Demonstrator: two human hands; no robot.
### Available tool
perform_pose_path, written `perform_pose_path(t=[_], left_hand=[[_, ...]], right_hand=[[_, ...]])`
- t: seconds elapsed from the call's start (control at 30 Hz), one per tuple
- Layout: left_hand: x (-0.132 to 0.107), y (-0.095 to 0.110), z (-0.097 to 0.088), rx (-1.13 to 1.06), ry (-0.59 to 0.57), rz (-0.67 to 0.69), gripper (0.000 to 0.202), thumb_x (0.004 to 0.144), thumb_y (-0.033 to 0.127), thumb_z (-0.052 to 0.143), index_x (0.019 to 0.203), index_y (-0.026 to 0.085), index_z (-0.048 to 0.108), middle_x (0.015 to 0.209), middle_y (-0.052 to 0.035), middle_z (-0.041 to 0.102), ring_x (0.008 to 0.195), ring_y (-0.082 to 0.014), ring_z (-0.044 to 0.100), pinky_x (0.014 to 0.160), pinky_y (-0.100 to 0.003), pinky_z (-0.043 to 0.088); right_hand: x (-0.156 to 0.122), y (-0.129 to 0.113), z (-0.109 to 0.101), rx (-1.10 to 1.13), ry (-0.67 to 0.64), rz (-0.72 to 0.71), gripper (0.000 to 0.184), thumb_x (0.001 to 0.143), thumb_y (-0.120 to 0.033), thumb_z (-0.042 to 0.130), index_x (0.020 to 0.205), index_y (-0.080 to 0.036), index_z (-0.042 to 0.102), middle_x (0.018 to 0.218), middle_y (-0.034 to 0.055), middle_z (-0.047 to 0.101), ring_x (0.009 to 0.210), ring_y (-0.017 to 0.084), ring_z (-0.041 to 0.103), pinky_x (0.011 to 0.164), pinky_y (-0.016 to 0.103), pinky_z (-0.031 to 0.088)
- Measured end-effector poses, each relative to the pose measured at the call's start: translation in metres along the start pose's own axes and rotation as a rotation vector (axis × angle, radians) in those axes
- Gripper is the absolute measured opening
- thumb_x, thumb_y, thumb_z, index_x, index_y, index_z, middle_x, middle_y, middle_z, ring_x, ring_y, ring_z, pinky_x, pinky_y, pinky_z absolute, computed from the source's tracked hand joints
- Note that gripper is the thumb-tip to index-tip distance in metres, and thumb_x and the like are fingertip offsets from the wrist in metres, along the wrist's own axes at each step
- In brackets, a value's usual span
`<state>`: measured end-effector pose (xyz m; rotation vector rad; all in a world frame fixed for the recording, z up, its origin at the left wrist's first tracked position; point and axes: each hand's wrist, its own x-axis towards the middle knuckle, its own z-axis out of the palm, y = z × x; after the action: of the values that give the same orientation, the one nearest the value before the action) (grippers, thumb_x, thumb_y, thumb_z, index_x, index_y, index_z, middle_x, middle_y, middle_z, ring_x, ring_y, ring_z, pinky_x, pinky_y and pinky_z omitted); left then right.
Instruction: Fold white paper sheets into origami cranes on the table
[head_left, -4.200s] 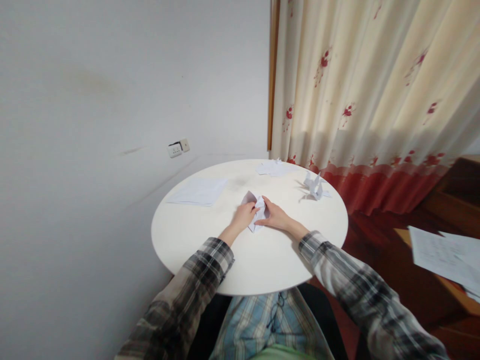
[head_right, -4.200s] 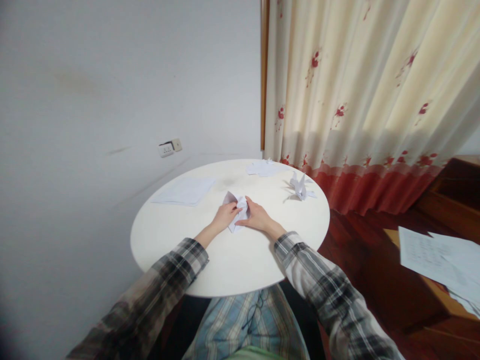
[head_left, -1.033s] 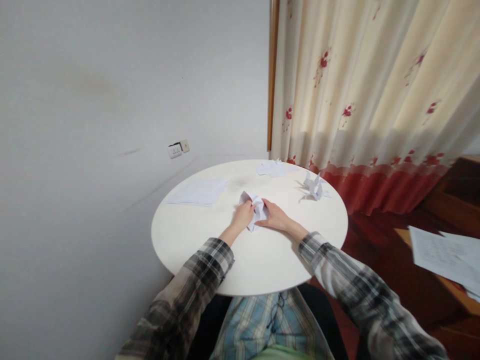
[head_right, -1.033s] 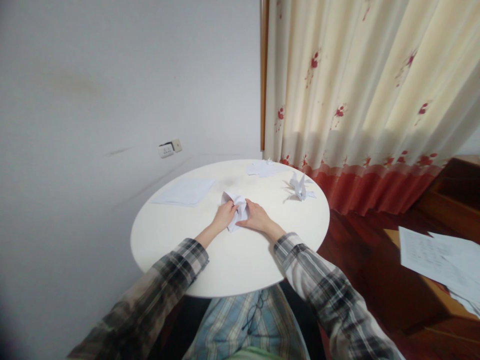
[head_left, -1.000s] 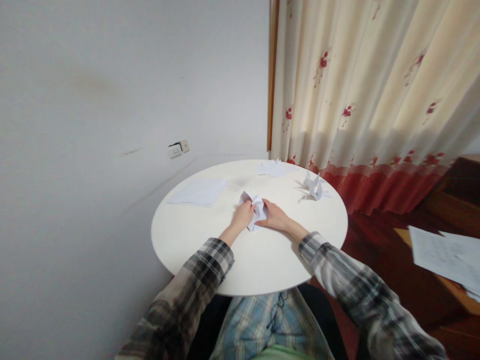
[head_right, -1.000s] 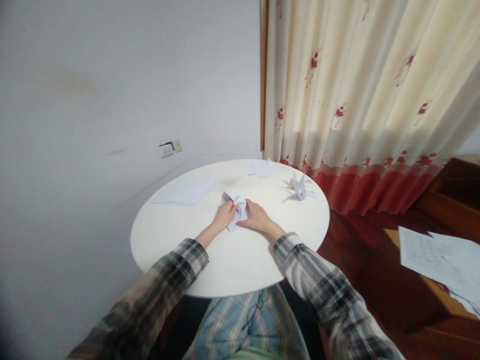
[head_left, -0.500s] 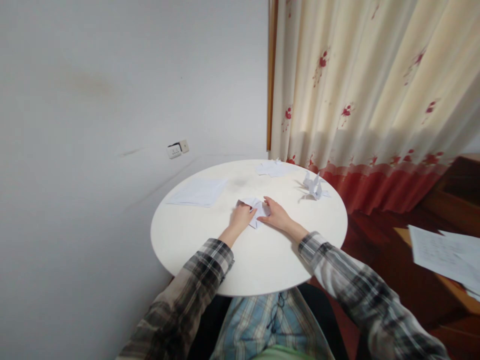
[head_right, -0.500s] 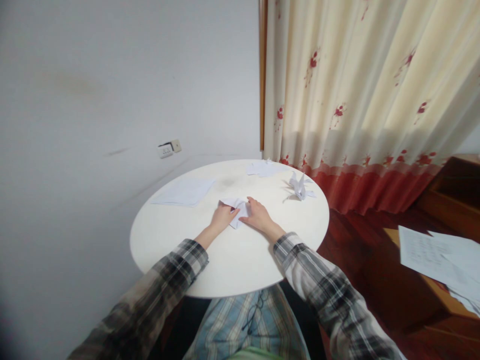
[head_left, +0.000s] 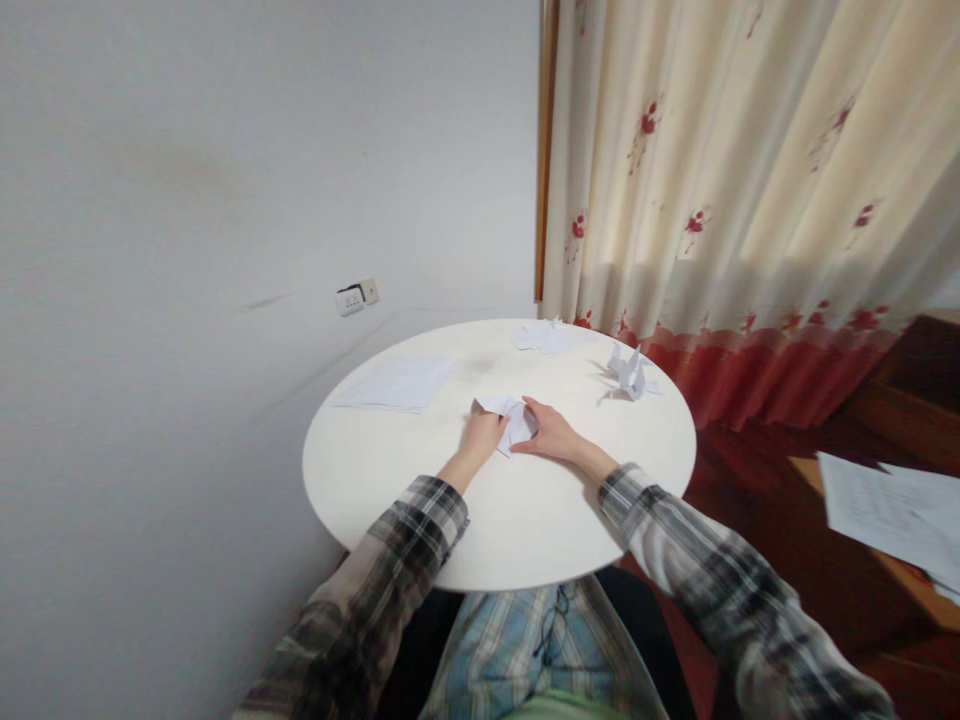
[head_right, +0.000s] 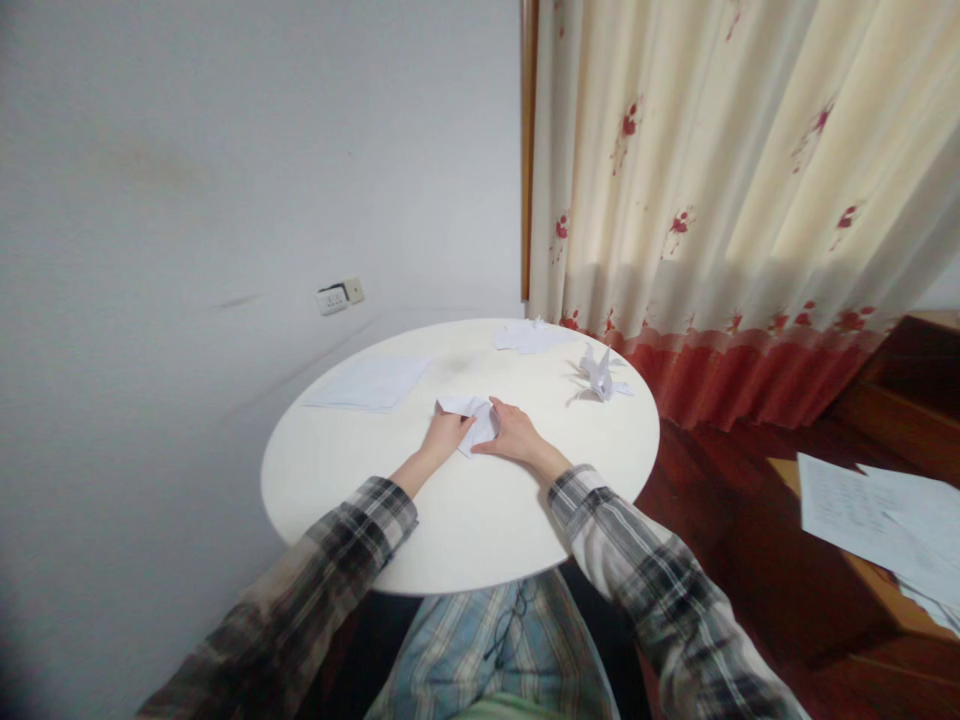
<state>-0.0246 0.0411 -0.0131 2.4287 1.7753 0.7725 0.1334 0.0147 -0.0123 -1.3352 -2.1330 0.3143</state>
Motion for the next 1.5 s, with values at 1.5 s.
perform_pose_path(t=[1.5], left_hand=[[-0.003, 0.005, -0.001, -0.1, -0.031, 0.185, 0.023, 0.082, 0.028, 0.047, 0.1, 0.017, 0.058, 0.091, -0.0067, 0.065, 0.083, -0.017, 0.061, 0.073, -0.025, 0.045]], right_hand=[[0.008, 0.023, 0.0, 0.077, 0.073, 0.005, 0.034, 0.071, -0.02, 0.062, 0.105, -0.019, 0.057, 0.101, 0.0059, 0.065, 0.091, 0.018, 0.059, 0.081, 0.028, 0.042]])
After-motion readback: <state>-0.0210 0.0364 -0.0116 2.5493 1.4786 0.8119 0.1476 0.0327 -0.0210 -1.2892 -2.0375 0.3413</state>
